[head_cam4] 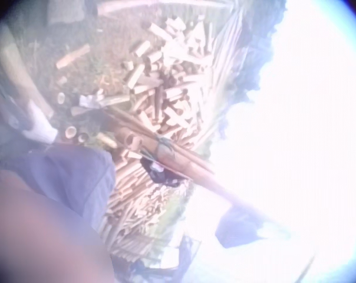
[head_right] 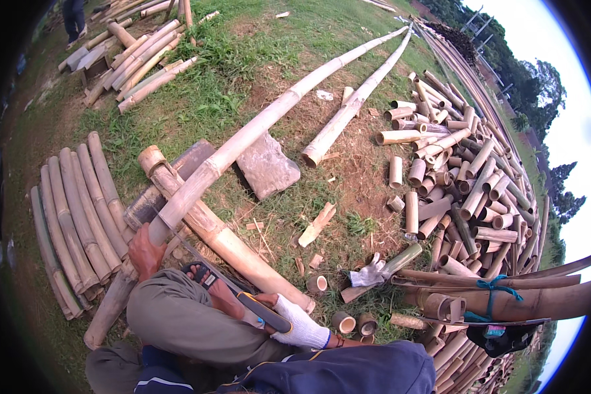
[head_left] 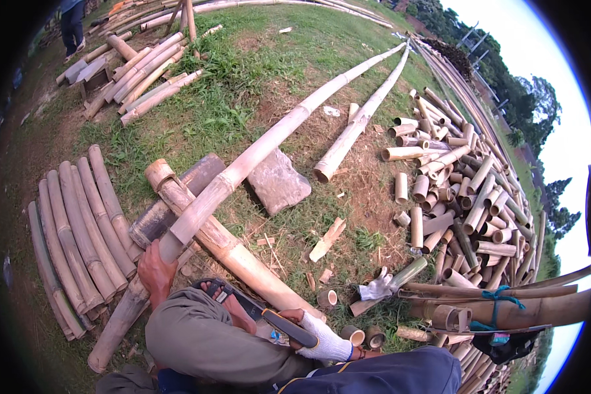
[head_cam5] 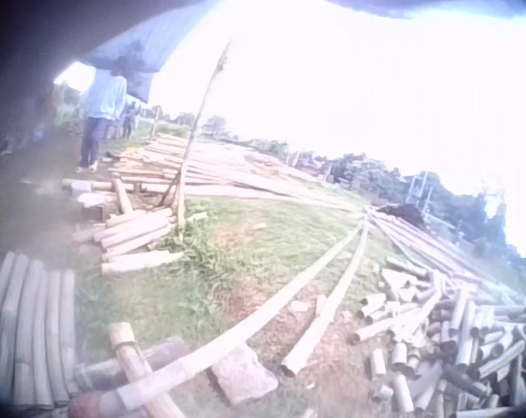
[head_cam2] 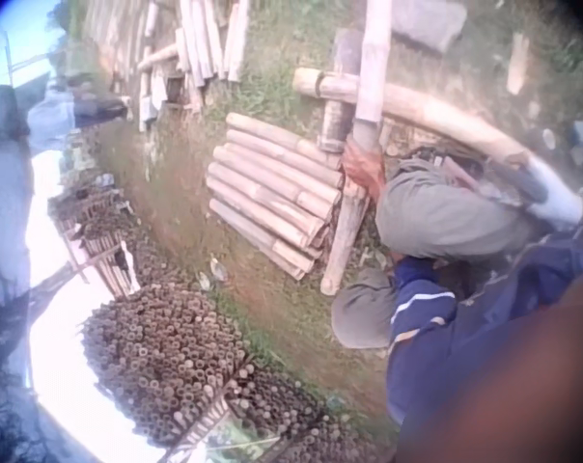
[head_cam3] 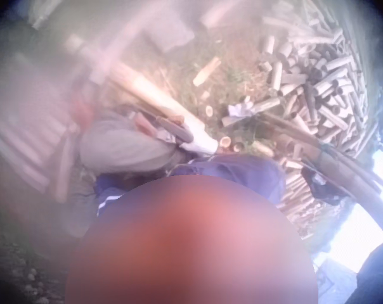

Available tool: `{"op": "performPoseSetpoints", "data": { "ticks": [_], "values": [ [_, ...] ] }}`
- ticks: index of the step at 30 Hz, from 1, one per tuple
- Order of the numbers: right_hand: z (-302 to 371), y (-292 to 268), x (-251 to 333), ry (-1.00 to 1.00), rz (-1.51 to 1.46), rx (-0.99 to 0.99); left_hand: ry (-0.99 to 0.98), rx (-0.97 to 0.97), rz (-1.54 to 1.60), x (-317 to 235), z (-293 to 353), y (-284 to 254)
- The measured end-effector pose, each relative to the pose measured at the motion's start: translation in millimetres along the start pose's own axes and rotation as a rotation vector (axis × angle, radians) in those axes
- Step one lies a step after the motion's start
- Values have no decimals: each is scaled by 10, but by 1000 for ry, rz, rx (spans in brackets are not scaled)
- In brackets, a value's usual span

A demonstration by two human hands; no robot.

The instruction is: The person sits on the ground and uses a hand saw to cut long bamboo poles into shorter sections. The cut pieces are placed in a neat pile nearby. The person repeatedly positions each bamboo pole on a wooden support, saws through it, and stacks the resulting segment.

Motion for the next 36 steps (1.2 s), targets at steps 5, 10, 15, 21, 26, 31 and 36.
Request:
{"op": "performPoseSetpoints", "data": {
  "ticks": [5,10,15,21,26,31,36],
  "values": [
    [-2117,570,424,-281,-29,-76,38,-79,-28,-4,-10,-112],
    [-2353,683,838,-279,59,-83,46,-73,-2,96,61,-251],
    [-731,267,175,-273,72,-30,-23,-41,3,130,15,-324],
    [-343,96,119,-159,36,13,6,-89,-12,38,65,-306],
    [-2075,551,533,-461,151,-248,48,-90,20,-127,25,-209],
    [-2040,616,493,-348,20,-94,40,-84,19,-4,19,-293],
    [-1034,378,164,-201,-4,44,40,-74,28,81,45,-301]
  ]
}}
Point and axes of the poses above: each hand's wrist, its own z-axis away from the middle knuckle, its own y-axis out of the palm, x = y × z, the point moved 10 cm from there along -z, towards the middle knuckle, and after that the axes turned 14 degrees about z, right-handed, at the moved point
